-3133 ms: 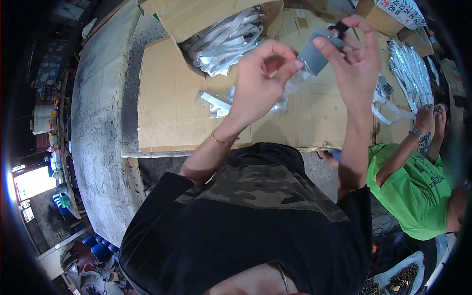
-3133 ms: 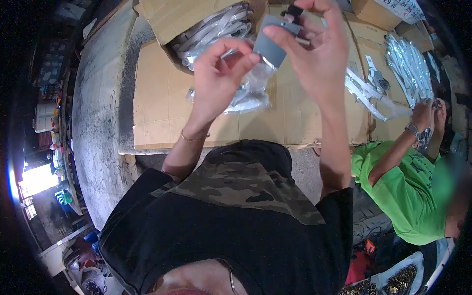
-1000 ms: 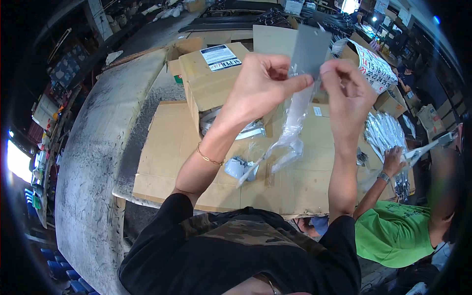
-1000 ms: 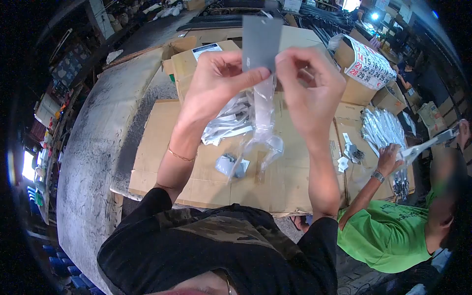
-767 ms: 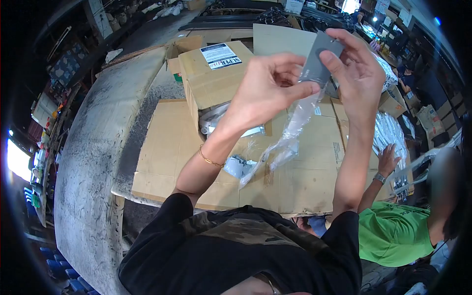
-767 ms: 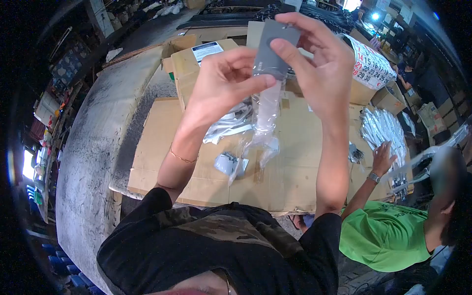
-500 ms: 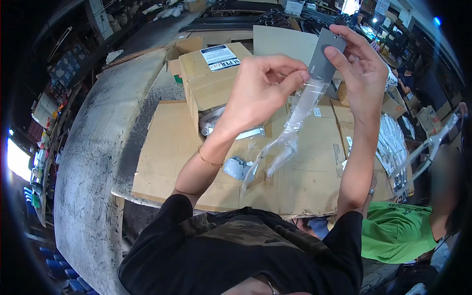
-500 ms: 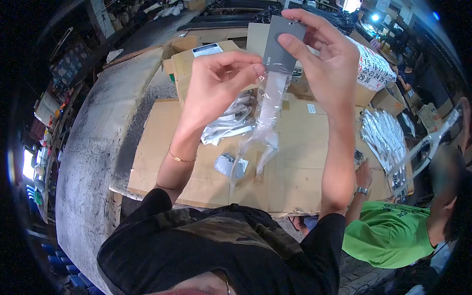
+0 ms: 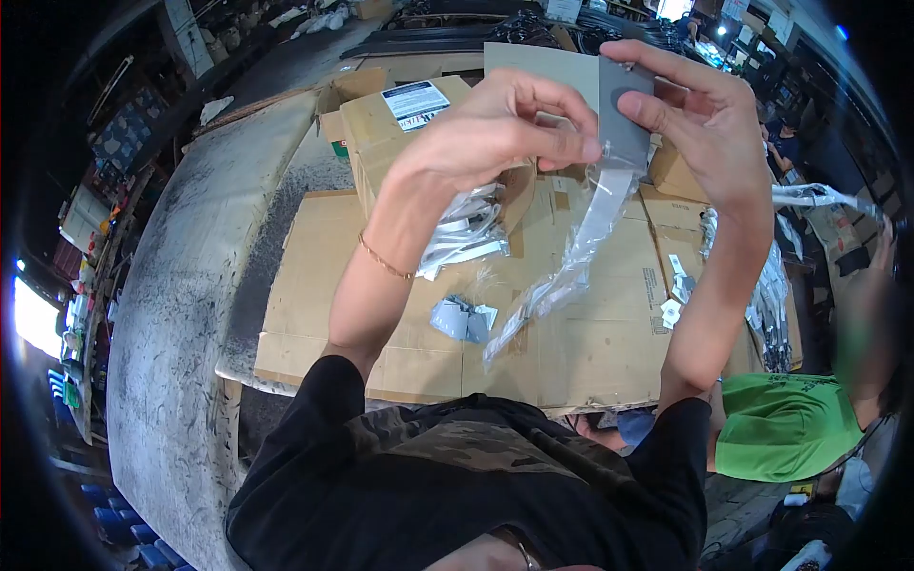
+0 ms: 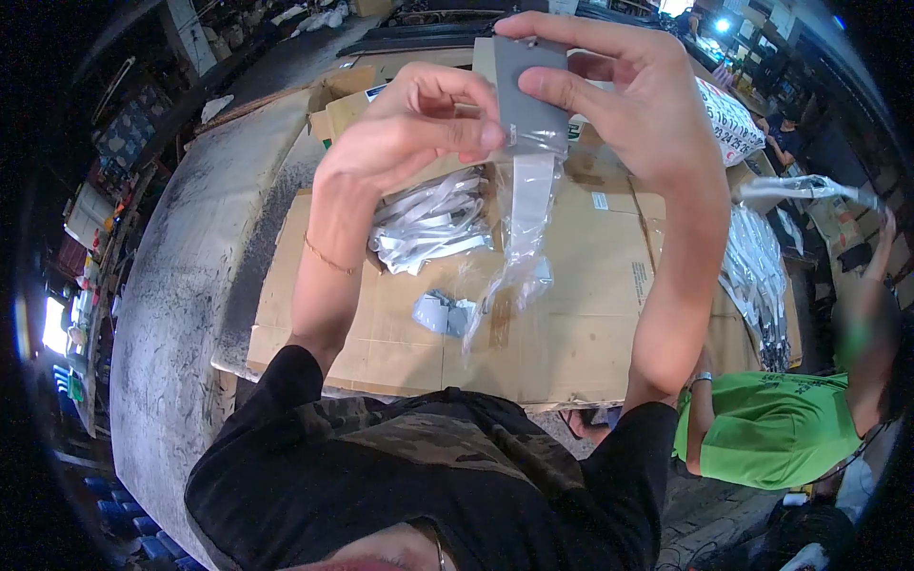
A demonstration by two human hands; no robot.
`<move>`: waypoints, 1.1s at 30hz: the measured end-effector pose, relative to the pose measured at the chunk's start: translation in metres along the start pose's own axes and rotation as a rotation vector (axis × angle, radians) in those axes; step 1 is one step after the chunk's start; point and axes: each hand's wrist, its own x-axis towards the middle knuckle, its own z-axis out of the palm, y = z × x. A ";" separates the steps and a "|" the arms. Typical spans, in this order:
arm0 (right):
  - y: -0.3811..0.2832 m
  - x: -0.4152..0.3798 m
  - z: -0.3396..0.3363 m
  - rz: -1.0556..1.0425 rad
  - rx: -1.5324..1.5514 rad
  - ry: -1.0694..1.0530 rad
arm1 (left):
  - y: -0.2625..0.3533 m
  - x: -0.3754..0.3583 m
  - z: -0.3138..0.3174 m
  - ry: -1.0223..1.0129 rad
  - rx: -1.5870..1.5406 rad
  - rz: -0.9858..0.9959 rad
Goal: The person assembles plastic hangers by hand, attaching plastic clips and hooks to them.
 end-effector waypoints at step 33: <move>-0.009 -0.009 0.013 -0.192 0.032 0.240 | -0.005 0.006 0.014 0.188 0.609 0.398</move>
